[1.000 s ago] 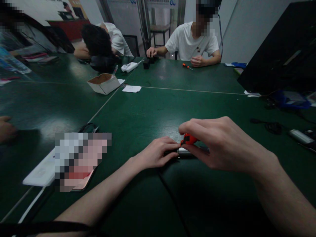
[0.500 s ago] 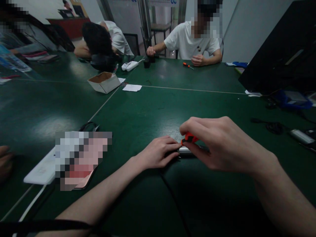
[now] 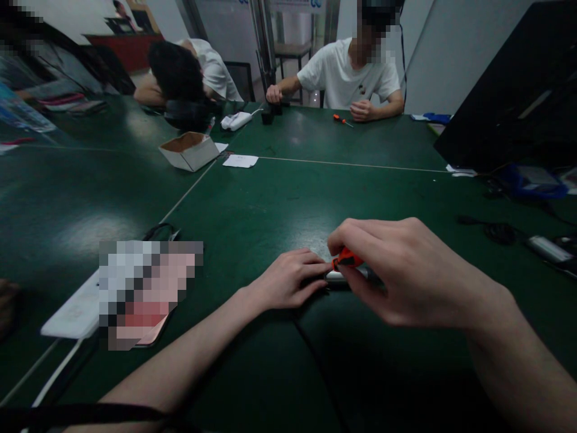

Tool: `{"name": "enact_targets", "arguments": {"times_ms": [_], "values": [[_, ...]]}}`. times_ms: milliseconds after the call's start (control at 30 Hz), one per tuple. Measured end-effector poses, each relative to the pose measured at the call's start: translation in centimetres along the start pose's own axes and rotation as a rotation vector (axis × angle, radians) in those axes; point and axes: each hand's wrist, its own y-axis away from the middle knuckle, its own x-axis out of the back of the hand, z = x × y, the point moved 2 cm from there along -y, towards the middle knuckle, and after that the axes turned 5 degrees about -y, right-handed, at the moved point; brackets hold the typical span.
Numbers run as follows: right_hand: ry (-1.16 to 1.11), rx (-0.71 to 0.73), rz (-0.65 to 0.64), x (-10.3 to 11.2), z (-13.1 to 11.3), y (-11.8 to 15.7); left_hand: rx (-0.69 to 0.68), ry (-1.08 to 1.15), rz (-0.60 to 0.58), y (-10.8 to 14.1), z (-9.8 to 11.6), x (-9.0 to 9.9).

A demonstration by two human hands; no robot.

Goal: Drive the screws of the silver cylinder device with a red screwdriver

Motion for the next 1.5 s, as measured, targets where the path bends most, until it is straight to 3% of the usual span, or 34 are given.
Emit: {"name": "enact_targets", "arguments": {"times_ms": [267, 600, 933, 1167, 1500], "values": [[0.237, 0.015, 0.059, -0.09, 0.37, 0.38, 0.013, 0.031, -0.013, 0.12, -0.21, -0.21], [0.034, -0.023, -0.002, 0.37, 0.47, 0.30, 0.040, 0.042, -0.061, 0.09, -0.13, -0.09], [0.259, 0.060, 0.066, -0.03, 0.33, 0.07, 0.015, 0.014, 0.020, 0.09, -0.16, -0.19], [0.005, 0.008, -0.002, 0.02, 0.17, 0.08, 0.032, 0.024, -0.043, 0.06, -0.17, -0.06], [0.228, 0.002, 0.035, 0.36, 0.44, 0.38, 0.044, 0.046, -0.051, 0.10, -0.28, -0.12]]}}
